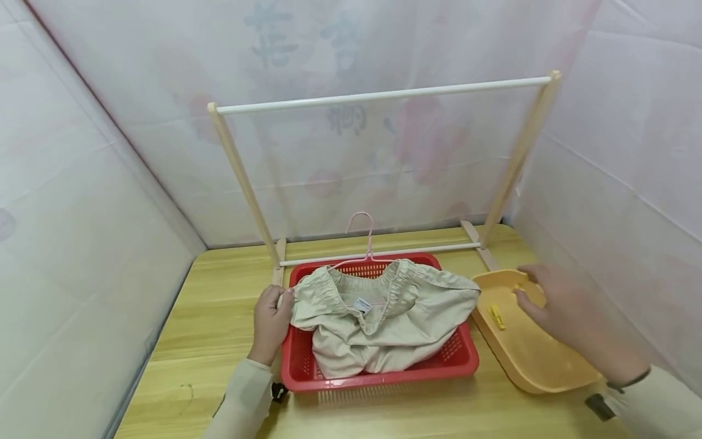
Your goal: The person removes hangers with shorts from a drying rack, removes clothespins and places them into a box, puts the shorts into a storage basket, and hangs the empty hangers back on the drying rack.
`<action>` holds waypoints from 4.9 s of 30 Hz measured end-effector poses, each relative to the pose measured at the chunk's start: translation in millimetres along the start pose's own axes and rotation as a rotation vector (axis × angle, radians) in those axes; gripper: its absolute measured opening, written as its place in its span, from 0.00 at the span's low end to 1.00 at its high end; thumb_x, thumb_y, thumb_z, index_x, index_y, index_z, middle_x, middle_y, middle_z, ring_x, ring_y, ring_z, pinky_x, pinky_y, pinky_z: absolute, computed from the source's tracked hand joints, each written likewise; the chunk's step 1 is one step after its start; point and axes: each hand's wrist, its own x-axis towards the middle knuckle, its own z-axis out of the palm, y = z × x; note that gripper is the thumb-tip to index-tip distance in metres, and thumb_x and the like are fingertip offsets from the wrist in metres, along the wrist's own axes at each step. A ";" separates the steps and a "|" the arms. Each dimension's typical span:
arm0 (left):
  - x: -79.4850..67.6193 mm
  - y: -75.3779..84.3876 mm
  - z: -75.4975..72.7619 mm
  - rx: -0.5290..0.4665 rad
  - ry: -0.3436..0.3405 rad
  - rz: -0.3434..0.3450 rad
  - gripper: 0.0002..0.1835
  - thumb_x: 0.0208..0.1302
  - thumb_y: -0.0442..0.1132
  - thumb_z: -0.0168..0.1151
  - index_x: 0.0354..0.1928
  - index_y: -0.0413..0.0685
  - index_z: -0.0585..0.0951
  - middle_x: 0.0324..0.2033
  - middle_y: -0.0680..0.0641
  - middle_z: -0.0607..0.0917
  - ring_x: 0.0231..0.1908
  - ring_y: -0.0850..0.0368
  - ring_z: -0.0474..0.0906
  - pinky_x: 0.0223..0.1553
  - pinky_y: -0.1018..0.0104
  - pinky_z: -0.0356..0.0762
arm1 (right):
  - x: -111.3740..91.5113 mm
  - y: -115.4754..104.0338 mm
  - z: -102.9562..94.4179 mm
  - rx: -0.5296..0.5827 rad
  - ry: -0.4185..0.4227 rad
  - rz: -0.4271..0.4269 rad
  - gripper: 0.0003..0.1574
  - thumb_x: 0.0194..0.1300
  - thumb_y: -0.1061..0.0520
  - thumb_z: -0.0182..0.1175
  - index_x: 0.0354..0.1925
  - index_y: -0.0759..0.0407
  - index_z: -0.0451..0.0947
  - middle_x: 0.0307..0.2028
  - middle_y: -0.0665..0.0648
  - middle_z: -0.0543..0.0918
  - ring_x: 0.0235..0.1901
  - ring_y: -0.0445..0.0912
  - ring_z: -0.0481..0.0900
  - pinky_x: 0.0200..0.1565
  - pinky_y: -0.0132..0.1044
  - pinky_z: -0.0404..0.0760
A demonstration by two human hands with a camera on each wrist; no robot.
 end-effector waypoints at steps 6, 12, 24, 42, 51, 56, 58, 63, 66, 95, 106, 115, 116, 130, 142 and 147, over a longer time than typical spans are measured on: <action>-0.6 1.1 -1.1 0.011 0.001 0.000 0.14 0.73 0.36 0.62 0.25 0.46 0.79 0.26 0.52 0.77 0.31 0.58 0.70 0.33 0.65 0.68 | -44.1 51.6 12.1 0.004 -0.353 0.187 0.22 0.47 0.63 0.76 0.41 0.72 0.82 0.33 0.66 0.84 0.31 0.61 0.82 0.33 0.59 0.80; -0.2 -1.3 -0.1 0.003 0.004 0.007 0.14 0.73 0.36 0.62 0.26 0.46 0.79 0.26 0.52 0.77 0.31 0.58 0.70 0.33 0.65 0.68 | -61.2 78.1 27.9 0.035 -0.454 0.233 0.17 0.51 0.61 0.78 0.35 0.69 0.83 0.27 0.57 0.84 0.27 0.51 0.80 0.32 0.51 0.79; -1.5 -4.2 1.5 0.002 0.021 0.036 0.14 0.72 0.35 0.63 0.24 0.48 0.79 0.24 0.54 0.76 0.31 0.59 0.70 0.32 0.66 0.67 | -54.5 86.7 40.7 0.073 -0.700 0.333 0.19 0.61 0.55 0.73 0.38 0.71 0.82 0.28 0.57 0.84 0.27 0.48 0.79 0.32 0.49 0.79; 0.3 -1.4 0.9 0.018 0.011 0.018 0.13 0.71 0.35 0.63 0.25 0.47 0.79 0.25 0.54 0.76 0.31 0.59 0.70 0.33 0.65 0.68 | -54.6 71.4 53.7 0.068 -0.737 0.314 0.24 0.65 0.53 0.70 0.21 0.51 0.66 0.18 0.46 0.64 0.20 0.42 0.62 0.25 0.37 0.62; 0.2 -1.7 1.6 0.004 0.010 -0.003 0.13 0.71 0.35 0.63 0.25 0.46 0.79 0.26 0.52 0.77 0.31 0.58 0.71 0.32 0.66 0.68 | -53.3 71.3 51.5 0.084 -0.756 0.301 0.18 0.63 0.54 0.72 0.25 0.52 0.72 0.20 0.46 0.70 0.21 0.41 0.65 0.27 0.37 0.64; 4.4 -3.5 0.0 0.014 0.018 0.006 0.13 0.72 0.35 0.63 0.25 0.45 0.79 0.26 0.51 0.76 0.31 0.58 0.70 0.32 0.67 0.67 | -53.0 70.8 56.7 0.098 -0.767 0.302 0.15 0.61 0.53 0.73 0.29 0.53 0.75 0.23 0.46 0.74 0.23 0.41 0.67 0.28 0.39 0.68; 5.3 -3.4 -1.1 0.011 0.019 0.003 0.13 0.72 0.35 0.63 0.25 0.45 0.79 0.26 0.52 0.76 0.31 0.58 0.70 0.32 0.67 0.67 | -53.6 70.0 59.4 0.094 -0.772 0.292 0.14 0.61 0.52 0.74 0.30 0.53 0.76 0.22 0.45 0.74 0.23 0.41 0.67 0.28 0.39 0.68; 3.9 -2.2 -1.5 0.002 -0.004 -0.003 0.13 0.71 0.34 0.64 0.25 0.46 0.80 0.25 0.53 0.76 0.31 0.59 0.70 0.32 0.67 0.67 | -58.4 67.9 59.2 0.059 -0.736 0.269 0.13 0.60 0.54 0.74 0.30 0.56 0.77 0.22 0.46 0.74 0.22 0.41 0.67 0.28 0.40 0.71; 3.0 -1.5 -0.8 0.000 0.002 0.002 0.12 0.71 0.35 0.64 0.26 0.46 0.80 0.26 0.52 0.77 0.32 0.59 0.71 0.33 0.68 0.68 | -54.3 65.7 54.7 0.047 -0.689 0.250 0.12 0.59 0.59 0.74 0.32 0.60 0.78 0.24 0.50 0.79 0.23 0.44 0.73 0.29 0.45 0.76; -1.1 -2.2 -4.7 -0.070 -0.144 0.048 0.09 0.68 0.33 0.67 0.31 0.49 0.77 0.31 0.54 0.75 0.34 0.60 0.69 0.36 0.66 0.68 | 20.1 -89.6 106.3 0.398 0.094 0.323 0.07 0.67 0.67 0.66 0.43 0.63 0.88 0.33 0.55 0.88 0.36 0.51 0.83 0.43 0.44 0.75; 22.1 9.3 -17.9 -0.029 -0.439 -0.027 0.16 0.75 0.45 0.63 0.56 0.44 0.76 0.48 0.45 0.81 0.48 0.52 0.76 0.52 0.54 0.77 | 13.0 -90.5 105.1 0.390 0.191 0.321 0.12 0.63 0.69 0.69 0.46 0.65 0.89 0.34 0.58 0.89 0.35 0.53 0.82 0.47 0.43 0.70; 34.3 50.7 -26.0 0.114 -0.555 0.052 0.25 0.73 0.47 0.65 0.66 0.45 0.76 0.55 0.42 0.80 0.53 0.49 0.76 0.56 0.47 0.78 | 8.7 -89.6 106.6 0.287 0.161 0.287 0.14 0.62 0.66 0.71 0.48 0.64 0.89 0.36 0.59 0.89 0.36 0.51 0.84 0.41 0.42 0.77; 34.7 54.9 -24.7 0.132 -0.577 0.058 0.27 0.73 0.48 0.65 0.68 0.46 0.75 0.57 0.42 0.80 0.55 0.49 0.77 0.58 0.46 0.76 | 9.3 -89.0 106.0 0.274 0.163 0.266 0.15 0.61 0.66 0.71 0.48 0.65 0.88 0.36 0.59 0.89 0.35 0.51 0.84 0.39 0.43 0.80; 42.7 73.7 -15.9 0.122 -0.605 0.074 0.20 0.76 0.47 0.61 0.65 0.53 0.79 0.47 0.50 0.84 0.49 0.54 0.80 0.55 0.50 0.76 | 41.4 -88.7 81.8 0.211 0.219 -0.034 0.26 0.81 0.46 0.53 0.44 0.65 0.88 0.32 0.58 0.86 0.30 0.50 0.81 0.28 0.47 0.82; 51.3 87.0 -16.1 0.068 -0.455 0.103 0.10 0.75 0.47 0.62 0.47 0.50 0.83 0.35 0.54 0.83 0.34 0.58 0.75 0.39 0.58 0.74 | 65.7 -96.7 65.2 0.266 0.283 -0.086 0.26 0.80 0.46 0.54 0.42 0.65 0.88 0.31 0.59 0.86 0.30 0.52 0.83 0.30 0.50 0.83; 52.5 93.3 -18.7 0.095 -0.400 0.169 0.07 0.77 0.47 0.60 0.39 0.55 0.79 0.25 0.55 0.75 0.25 0.59 0.72 0.32 0.60 0.72 | 67.7 -96.2 54.2 0.315 0.200 -0.118 0.28 0.81 0.44 0.52 0.43 0.64 0.87 0.34 0.58 0.86 0.34 0.51 0.83 0.33 0.47 0.83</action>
